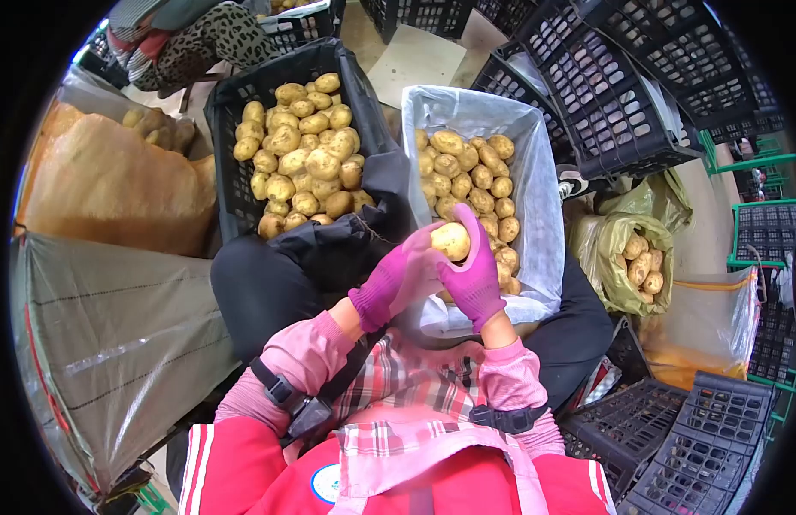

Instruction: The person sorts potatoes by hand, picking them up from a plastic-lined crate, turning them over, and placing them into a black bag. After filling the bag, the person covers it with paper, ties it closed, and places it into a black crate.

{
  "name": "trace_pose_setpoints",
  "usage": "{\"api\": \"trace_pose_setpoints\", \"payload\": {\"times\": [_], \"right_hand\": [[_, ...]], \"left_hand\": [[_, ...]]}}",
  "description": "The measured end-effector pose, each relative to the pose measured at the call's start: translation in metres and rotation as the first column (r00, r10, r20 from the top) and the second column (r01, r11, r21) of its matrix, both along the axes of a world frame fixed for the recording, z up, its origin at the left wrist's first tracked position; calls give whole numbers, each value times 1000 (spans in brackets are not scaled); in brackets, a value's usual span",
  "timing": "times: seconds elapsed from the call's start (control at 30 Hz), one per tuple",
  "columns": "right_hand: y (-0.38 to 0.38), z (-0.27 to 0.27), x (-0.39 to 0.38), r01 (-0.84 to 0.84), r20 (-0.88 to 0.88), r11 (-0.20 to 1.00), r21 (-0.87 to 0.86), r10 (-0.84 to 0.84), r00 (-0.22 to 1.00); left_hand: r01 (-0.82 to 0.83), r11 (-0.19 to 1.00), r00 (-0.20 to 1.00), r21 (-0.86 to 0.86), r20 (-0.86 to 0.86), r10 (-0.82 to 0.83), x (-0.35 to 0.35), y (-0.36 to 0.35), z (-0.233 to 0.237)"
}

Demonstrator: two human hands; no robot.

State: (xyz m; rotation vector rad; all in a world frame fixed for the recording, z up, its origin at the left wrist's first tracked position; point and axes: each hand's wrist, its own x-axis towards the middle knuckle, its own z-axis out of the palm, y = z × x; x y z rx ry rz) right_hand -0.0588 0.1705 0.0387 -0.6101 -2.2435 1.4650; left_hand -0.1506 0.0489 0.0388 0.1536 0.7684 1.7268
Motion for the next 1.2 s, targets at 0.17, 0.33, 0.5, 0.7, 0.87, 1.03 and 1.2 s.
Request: {"api": "trace_pose_setpoints", "payload": {"times": [0.17,0.33,0.5,0.7,0.87,1.03,1.2], "right_hand": [[-16,0,1,3,93,922,387,-42,995],[-1,-2,-3,42,-60,997,63,-38,997],[31,-23,7,160,83,980,-118,-151,985],[121,-107,8,68,507,994,86,-102,856],[127,-171,-40,-78,862,965,249,-184,472],[107,-207,-77,-197,937,927,320,-279,211],[139,-194,-36,73,783,995,63,-95,614]], "left_hand": [[97,994,984,49,147,-103,-2,-16,-32],[-250,966,963,-62,93,255,-6,-17,-7],[-698,652,670,-297,50,740,-61,-27,-43],[-305,923,938,-233,94,333,-39,-20,-37],[-26,961,995,-276,87,52,-17,-2,-35],[34,927,999,-373,6,-34,-20,5,-36],[43,940,999,-339,-4,-48,-17,3,-33]]}}
